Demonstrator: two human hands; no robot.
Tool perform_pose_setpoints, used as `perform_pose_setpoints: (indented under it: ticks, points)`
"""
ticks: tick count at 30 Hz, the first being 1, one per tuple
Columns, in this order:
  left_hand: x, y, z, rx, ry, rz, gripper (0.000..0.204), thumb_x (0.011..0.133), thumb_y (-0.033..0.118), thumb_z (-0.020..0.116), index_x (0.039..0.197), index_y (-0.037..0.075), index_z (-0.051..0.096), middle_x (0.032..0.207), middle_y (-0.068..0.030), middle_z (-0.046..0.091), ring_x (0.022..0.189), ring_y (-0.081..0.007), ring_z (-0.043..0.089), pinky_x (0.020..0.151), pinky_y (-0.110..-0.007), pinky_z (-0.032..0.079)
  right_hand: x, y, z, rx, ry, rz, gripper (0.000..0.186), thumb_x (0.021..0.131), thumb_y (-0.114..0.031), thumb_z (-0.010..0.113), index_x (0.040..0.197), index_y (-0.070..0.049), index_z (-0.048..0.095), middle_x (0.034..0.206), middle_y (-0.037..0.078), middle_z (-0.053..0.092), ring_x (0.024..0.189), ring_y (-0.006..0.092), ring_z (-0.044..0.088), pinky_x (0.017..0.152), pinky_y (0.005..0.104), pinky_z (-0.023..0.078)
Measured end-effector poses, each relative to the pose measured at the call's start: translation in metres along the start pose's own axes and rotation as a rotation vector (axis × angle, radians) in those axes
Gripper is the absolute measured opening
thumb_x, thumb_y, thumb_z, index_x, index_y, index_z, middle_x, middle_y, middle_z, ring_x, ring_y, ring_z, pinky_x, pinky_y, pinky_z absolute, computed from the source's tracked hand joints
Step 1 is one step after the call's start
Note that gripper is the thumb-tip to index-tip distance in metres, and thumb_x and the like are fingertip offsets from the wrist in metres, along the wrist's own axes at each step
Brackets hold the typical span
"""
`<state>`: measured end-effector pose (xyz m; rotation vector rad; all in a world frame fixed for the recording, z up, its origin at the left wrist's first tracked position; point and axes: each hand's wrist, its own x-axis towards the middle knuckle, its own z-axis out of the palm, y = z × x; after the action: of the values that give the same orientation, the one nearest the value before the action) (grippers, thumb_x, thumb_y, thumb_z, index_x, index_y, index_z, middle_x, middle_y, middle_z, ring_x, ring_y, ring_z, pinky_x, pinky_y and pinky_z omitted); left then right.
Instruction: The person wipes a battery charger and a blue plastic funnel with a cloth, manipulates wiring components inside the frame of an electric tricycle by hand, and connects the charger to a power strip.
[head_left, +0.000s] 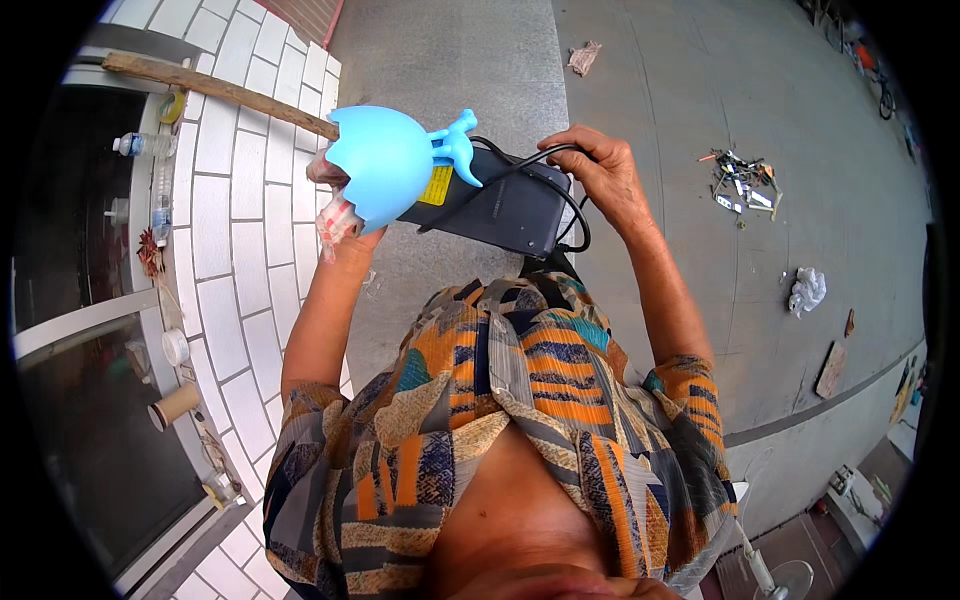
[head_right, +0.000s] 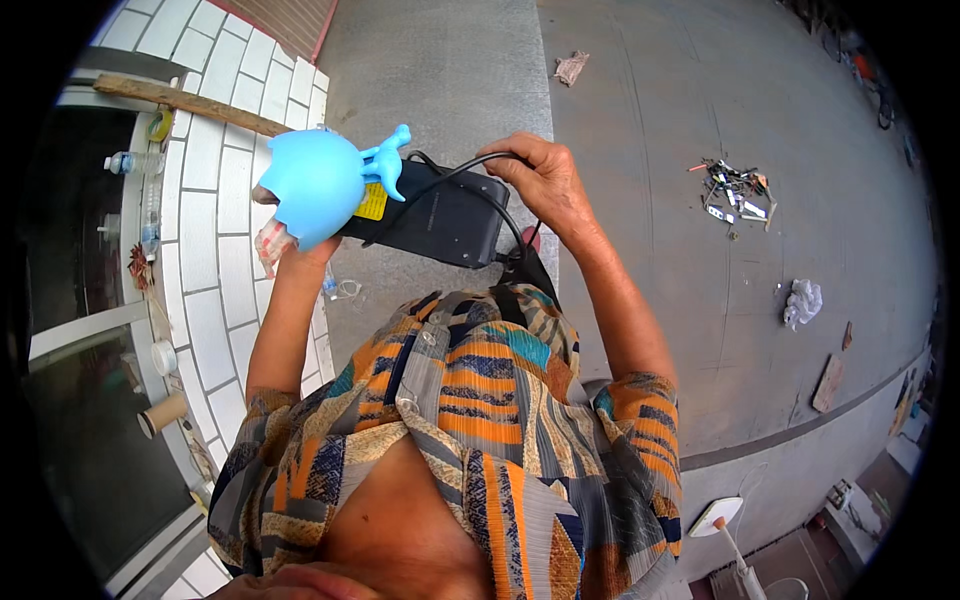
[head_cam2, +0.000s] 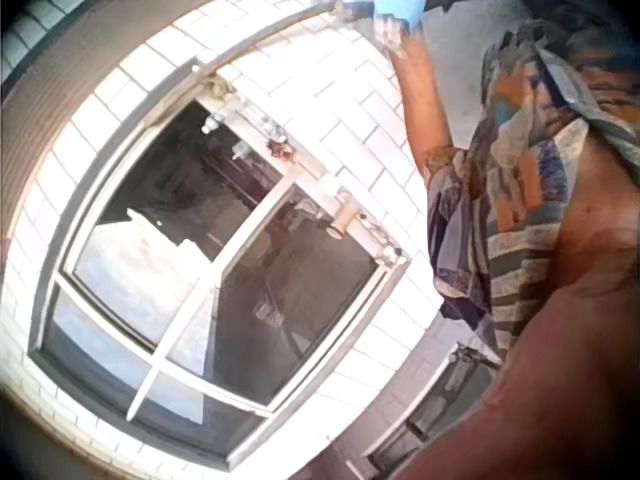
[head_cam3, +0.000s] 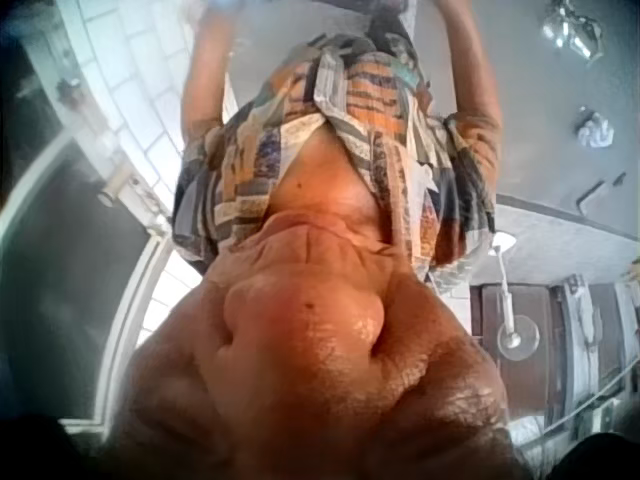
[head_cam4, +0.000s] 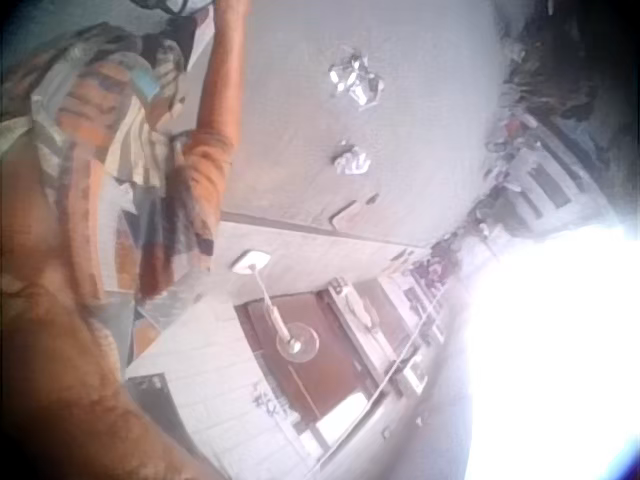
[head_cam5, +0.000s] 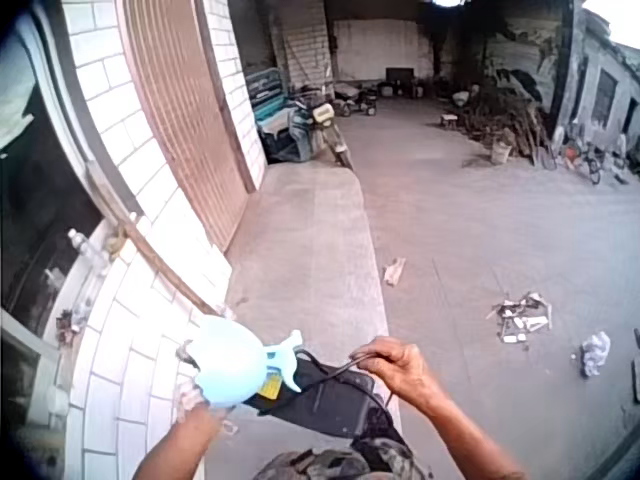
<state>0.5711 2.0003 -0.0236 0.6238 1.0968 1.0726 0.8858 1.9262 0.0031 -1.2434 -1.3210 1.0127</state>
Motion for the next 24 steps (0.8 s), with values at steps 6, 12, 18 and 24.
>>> perform_pose_setpoints:
  ticks: [6, 12, 18, 24]
  points:
    - [0.078, 0.014, 0.046, -0.352, 0.114, -0.011, 0.045, 0.088, 0.036, 0.058, 0.122, 0.011, 0.043, 0.121, -0.0069, 0.052, 0.111, -0.0201, 0.052, 0.092, -0.043, 0.049, 0.089, -0.034, -0.068, -0.387, -0.299, -0.339, 0.014, 0.071, -0.002, 0.066, 0.084, -0.005, 0.068, 0.070, 0.006, 0.060, 0.068, 0.0217, 0.059, 0.065, 0.0330, 0.047]
    - [0.151, 0.038, 0.127, -0.439, 0.032, -0.048, 0.059, 0.081, 0.044, 0.063, 0.123, 0.006, 0.048, 0.125, -0.0149, 0.052, 0.115, -0.0325, 0.051, 0.093, -0.055, 0.045, 0.161, 0.050, -0.140, -0.679, -0.346, -0.014, 0.015, 0.072, -0.006, 0.066, 0.087, -0.004, 0.067, 0.078, 0.008, 0.063, 0.076, 0.0237, 0.061, 0.074, 0.0359, 0.047]
    - [0.262, 0.036, 0.168, -0.392, 0.003, -0.119, 0.057, 0.082, 0.046, 0.062, 0.123, 0.009, 0.048, 0.121, -0.0112, 0.055, 0.114, -0.0269, 0.052, 0.092, -0.048, 0.048, 0.295, 0.011, -0.171, -0.381, 0.169, -0.233, 0.022, 0.074, -0.003, 0.067, 0.096, -0.003, 0.066, 0.085, 0.010, 0.065, 0.081, 0.0238, 0.063, 0.076, 0.0336, 0.050]
    - [0.428, 0.119, 0.198, -0.368, -0.588, -0.159, 0.042, 0.094, 0.031, 0.047, 0.126, 0.004, 0.045, 0.113, -0.0127, 0.058, 0.099, -0.0241, 0.061, 0.076, -0.034, 0.057, 0.507, -0.060, -0.053, -0.677, -0.095, -0.857, 0.024, 0.070, -0.017, 0.072, 0.092, -0.007, 0.069, 0.097, 0.006, 0.064, 0.094, 0.0189, 0.058, 0.081, 0.0364, 0.045]
